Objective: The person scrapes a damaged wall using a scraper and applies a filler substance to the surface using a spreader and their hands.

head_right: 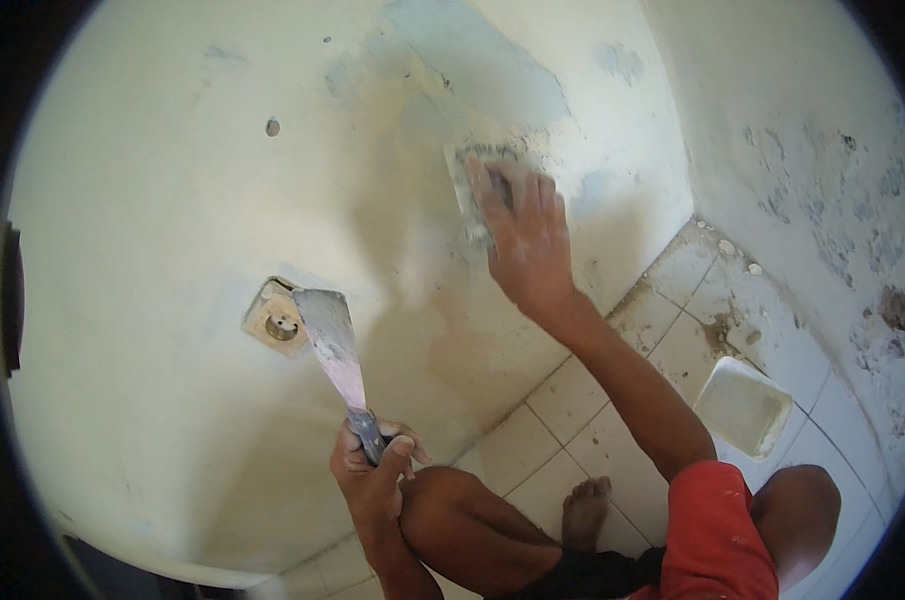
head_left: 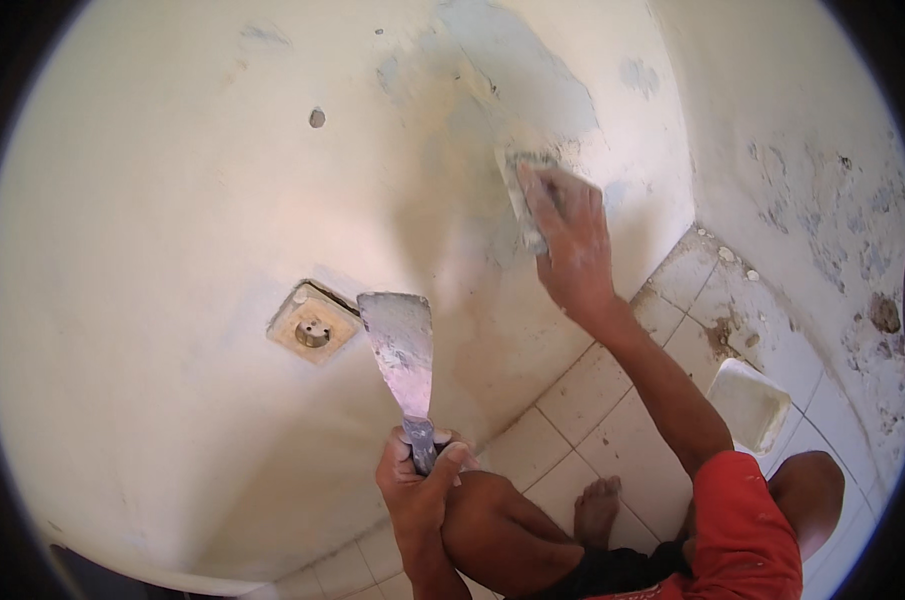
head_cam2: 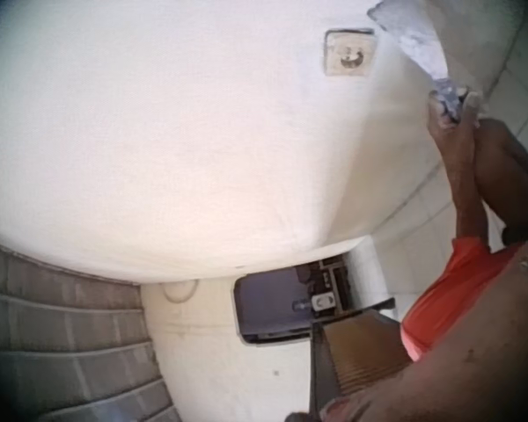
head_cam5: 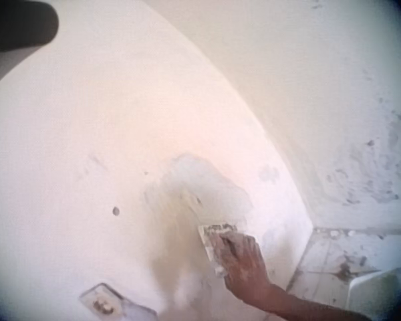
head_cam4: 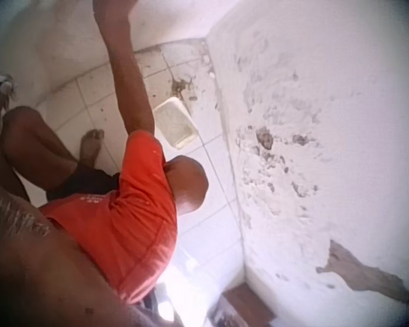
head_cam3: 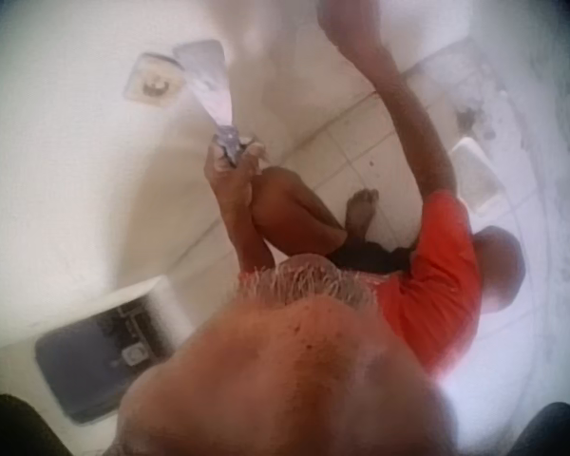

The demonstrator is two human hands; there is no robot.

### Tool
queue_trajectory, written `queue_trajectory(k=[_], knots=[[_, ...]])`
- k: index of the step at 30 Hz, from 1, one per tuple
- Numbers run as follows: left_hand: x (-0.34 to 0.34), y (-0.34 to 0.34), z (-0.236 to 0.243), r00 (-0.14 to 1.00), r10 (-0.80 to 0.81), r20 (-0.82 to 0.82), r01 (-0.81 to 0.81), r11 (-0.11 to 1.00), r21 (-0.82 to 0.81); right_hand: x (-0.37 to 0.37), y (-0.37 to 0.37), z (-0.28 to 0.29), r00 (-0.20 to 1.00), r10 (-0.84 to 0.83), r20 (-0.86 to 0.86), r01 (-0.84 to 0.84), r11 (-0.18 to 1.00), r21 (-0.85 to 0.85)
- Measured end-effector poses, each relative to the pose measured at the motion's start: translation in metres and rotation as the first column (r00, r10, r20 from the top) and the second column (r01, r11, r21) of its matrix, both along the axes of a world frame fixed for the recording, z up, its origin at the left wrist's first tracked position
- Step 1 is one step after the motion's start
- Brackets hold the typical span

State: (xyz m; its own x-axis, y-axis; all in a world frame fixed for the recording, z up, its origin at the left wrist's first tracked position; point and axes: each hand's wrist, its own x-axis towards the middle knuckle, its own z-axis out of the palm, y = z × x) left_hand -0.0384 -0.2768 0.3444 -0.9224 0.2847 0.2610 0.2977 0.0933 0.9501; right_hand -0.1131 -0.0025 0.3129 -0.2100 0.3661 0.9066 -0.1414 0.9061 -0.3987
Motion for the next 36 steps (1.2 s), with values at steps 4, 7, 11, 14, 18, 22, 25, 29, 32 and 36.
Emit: queue_trajectory(k=[4, 7, 11, 14, 18, 22, 25, 29, 32, 36], knots=[[0.000, -0.001, 0.001, 1.000, -0.012, 0.001, 0.012, 1.000, 0.003, -0.018, 0.017, 0.025, 0.993, -0.036, -0.113, 0.042, 0.998, 0.052], [0.000, 0.000, 0.001, 1.000, -0.003, -0.001, 0.003, 1.000, -0.018, -0.033, 0.021, 0.031, 0.987, -0.082, -0.140, 0.091, 0.994, 0.054], [-0.001, 0.002, 0.002, 1.000, -0.006, 0.018, 0.006, 1.000, -0.023, -0.044, 0.020, 0.040, 0.982, -0.063, -0.177, 0.076, 0.995, 0.066], [-0.005, 0.001, 0.001, 0.999, 0.013, 0.037, -0.011, 0.999, -0.036, -0.044, 0.001, 0.025, 0.998, -0.065, -0.019, 0.065, 0.998, 0.007], [-0.012, -0.002, -0.003, 0.998, 0.038, 0.045, -0.036, 0.999, -0.040, -0.028, -0.023, -0.017, 1.000, 0.024, -0.016, -0.023, 0.999, 0.046], [-0.013, -0.003, -0.004, 1.000, -0.001, 0.020, 0.001, 1.000, -0.031, -0.019, -0.017, -0.016, 0.998, 0.049, -0.033, -0.050, 0.999, -0.005], [-0.011, -0.006, -0.003, 0.998, -0.024, 0.050, 0.026, 0.999, -0.023, -0.029, 0.002, 0.023, 0.991, -0.040, -0.129, 0.037, 0.999, -0.026], [-0.010, -0.003, -0.003, 0.996, -0.055, 0.069, 0.056, 0.998, -0.005, -0.048, -0.001, 0.047, 0.988, -0.128, -0.083, 0.126, 0.992, -0.025], [-0.009, -0.003, -0.002, 0.998, -0.017, 0.060, 0.019, 0.999, -0.031, -0.045, -0.017, 0.021, 0.993, -0.066, -0.093, 0.072, 0.995, 0.067], [-0.008, -0.008, -0.001, 0.998, -0.003, 0.064, 0.006, 0.999, -0.045, -0.024, -0.025, -0.010, 0.998, 0.061, -0.010, -0.060, 0.998, 0.017]])
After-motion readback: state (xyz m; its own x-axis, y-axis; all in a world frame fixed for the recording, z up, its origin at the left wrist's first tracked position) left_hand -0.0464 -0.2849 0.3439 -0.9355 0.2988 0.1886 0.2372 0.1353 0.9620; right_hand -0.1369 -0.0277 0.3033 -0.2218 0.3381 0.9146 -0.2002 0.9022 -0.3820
